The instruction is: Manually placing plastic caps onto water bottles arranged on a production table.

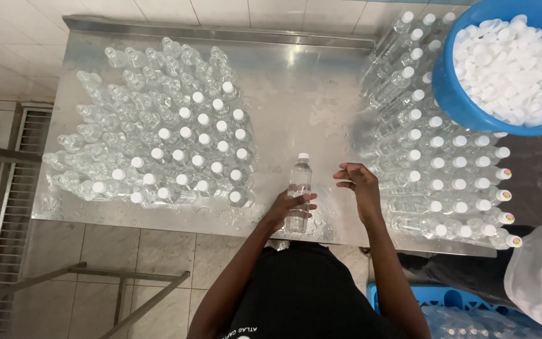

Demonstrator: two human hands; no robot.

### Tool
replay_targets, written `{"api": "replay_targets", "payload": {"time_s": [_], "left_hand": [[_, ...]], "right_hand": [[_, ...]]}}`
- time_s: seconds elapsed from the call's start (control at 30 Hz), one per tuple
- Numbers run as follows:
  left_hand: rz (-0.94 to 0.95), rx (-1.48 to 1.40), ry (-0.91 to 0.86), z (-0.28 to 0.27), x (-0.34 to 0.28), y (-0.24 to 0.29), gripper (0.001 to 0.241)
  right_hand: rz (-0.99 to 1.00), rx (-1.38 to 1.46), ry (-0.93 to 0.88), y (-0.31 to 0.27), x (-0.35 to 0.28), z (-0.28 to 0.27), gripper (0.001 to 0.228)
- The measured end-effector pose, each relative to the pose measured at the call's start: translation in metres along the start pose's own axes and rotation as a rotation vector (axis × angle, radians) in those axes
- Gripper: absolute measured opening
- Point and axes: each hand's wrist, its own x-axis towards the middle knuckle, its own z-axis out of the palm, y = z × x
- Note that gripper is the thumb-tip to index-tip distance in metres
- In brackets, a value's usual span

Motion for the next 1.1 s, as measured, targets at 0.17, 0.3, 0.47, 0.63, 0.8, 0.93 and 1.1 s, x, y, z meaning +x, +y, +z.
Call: {"api": "replay_targets", "payload": {"time_s": [0.17,0.3,0.47,0.63,0.8,0.93,1.1], "left_hand": [[0.022,0.066,-0.144,0.006,-0.007,0.016,0.066],[0.06,0.109,-0.274,0.024,-0.036,0.051,0.074],[0.079,0.142,-0.566,0.017,-0.027,0.049,0.092],[0.092,0.197,-0.561,0.021,-0.03,0.048,0.088],[0.082,0.332,-0.457,0.018,-0.033,0.049,0.086],[-0.014,0.258,-0.577,0.025,-0.047,0.073,0.084],[-0.166,0.108,-0.722,0.031,-0.059,0.078,0.084]], "right_hand": [[-0.211,-0.418,-0.11,-0.028,-0.001,0.016,0.03],[-0.304,-0.638,-0.282,-0.074,-0.008,0.031,0.049],[-0.269,-0.397,-0.634,-0.1,0.0,0.025,0.037],[-0.255,-0.415,-0.554,-0.107,-0.008,0.021,0.043],[-0.225,-0.562,-0.412,-0.108,-0.016,0.025,0.032],[-0.288,-0.984,-0.54,-0.134,-0.036,0.027,0.042],[-0.6,-1.368,-0.716,-0.127,-0.047,0.016,0.052]]}}
